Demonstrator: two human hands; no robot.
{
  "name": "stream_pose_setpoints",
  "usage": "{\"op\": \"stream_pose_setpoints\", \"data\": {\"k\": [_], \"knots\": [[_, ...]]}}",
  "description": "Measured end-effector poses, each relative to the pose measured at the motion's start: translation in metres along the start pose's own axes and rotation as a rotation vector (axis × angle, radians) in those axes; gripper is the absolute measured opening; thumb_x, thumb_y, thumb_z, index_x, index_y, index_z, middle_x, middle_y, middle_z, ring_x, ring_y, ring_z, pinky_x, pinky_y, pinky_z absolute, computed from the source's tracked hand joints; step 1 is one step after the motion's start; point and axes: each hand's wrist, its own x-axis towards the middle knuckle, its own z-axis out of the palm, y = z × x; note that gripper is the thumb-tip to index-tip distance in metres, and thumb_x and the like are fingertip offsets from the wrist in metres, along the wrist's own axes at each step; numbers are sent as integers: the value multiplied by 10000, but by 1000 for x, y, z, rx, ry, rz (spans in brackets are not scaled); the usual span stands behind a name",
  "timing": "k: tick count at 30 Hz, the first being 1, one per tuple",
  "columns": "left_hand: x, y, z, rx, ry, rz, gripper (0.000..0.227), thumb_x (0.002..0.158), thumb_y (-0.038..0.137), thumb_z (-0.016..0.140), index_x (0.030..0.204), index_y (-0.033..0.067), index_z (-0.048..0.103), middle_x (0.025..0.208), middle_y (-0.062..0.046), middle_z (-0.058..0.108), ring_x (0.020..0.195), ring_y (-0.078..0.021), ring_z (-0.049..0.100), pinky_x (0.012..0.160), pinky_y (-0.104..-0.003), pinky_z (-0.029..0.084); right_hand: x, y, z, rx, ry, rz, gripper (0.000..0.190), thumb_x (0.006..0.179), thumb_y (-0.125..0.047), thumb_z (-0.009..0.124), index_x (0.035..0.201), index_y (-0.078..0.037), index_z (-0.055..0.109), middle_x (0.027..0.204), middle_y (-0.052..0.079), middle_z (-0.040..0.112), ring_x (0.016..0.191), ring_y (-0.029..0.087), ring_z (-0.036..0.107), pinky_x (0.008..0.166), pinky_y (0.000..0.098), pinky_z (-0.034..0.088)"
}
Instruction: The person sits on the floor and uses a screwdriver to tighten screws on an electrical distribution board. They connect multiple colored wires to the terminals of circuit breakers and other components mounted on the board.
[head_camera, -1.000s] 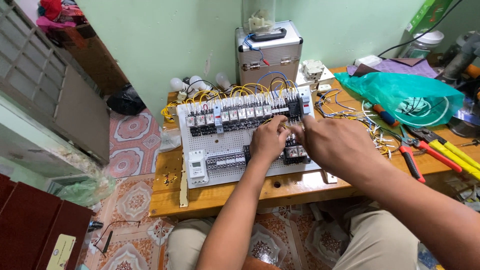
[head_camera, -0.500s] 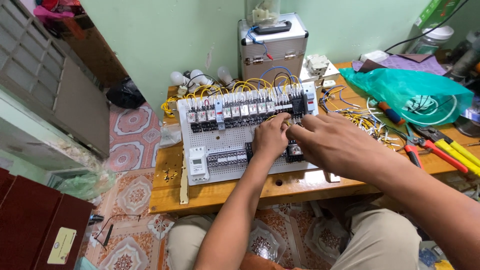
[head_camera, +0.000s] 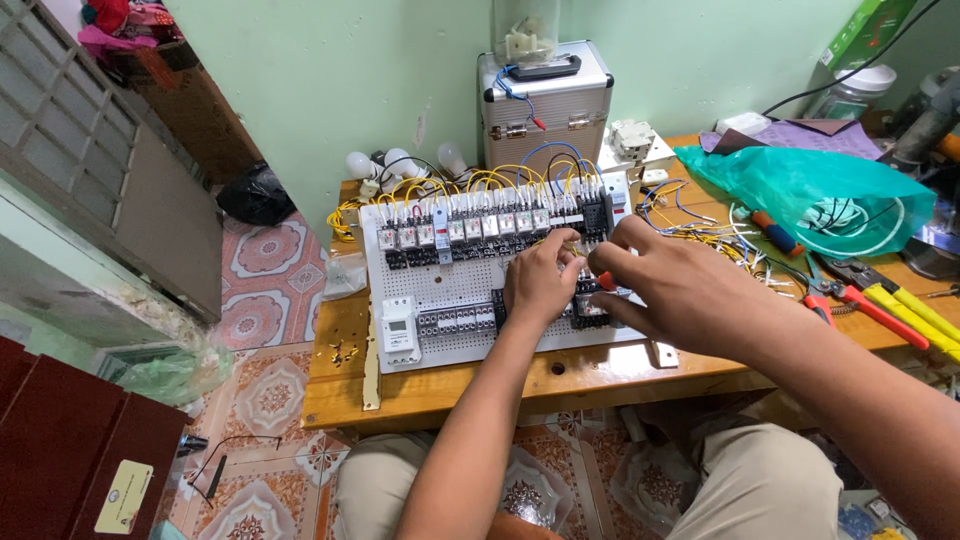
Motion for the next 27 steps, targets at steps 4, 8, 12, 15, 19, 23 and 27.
{"op": "stream_pose_setpoints", "data": {"k": [4,8,12,15,19,23,27], "knots": [[-2,2,-1,-14,32,20,324,891,236,707,1207,207,643,809,-6,762,841,-328,746,813,-499,576,2,3,-1,89,-59,-33,224,901,-84,586,1124,-91,607,1015,97,577,707,324,724,594,390,576],[-1,-3,2,-16,42,37,338,891,237,712,1219,207,636,818,-14,761,863,-336,745,816,-504,577,-1,4,-5,-48,-44,-151,329,792,-57,621,1114,-124,642,1016,78,608,854,308,665,692,415,533],[-1,-7,6,-8,102,71,318,917,252,691,1229,229,639,857,-8,762,827,-325,743,766,-494,591,-1,6,-5,27,-23,-128,234,849,-155,616,1079,-123,646,1019,81,595,739,331,676,631,422,548],[-4,-3,3,-11,146,85,293,947,241,671,1237,213,643,882,-25,761,814,-324,742,740,-485,596,0,8,-5,40,-30,-137,255,831,-89,602,1076,-126,658,1023,84,597,741,332,680,635,421,546],[-7,3,-1,-19,181,97,282,961,227,661,1240,190,647,896,-37,748,778,-312,739,706,-483,602,-1,12,-1,17,-13,-141,215,834,-98,630,1048,-117,639,1019,75,600,779,360,678,654,404,558],[-6,-3,4,-16,184,109,290,942,216,671,1231,194,647,862,-27,730,719,-292,730,647,-450,596,-1,8,-8,-145,-11,-22,159,961,-243,600,1077,-138,630,878,70,596,588,317,697,541,407,560],[-6,-4,4,-46,177,133,318,927,200,679,1242,182,640,865,-44,723,722,-287,735,638,-444,601,3,2,-12,-93,-43,23,161,971,-264,560,1075,-149,601,910,62,595,569,326,710,513,393,570]]}}
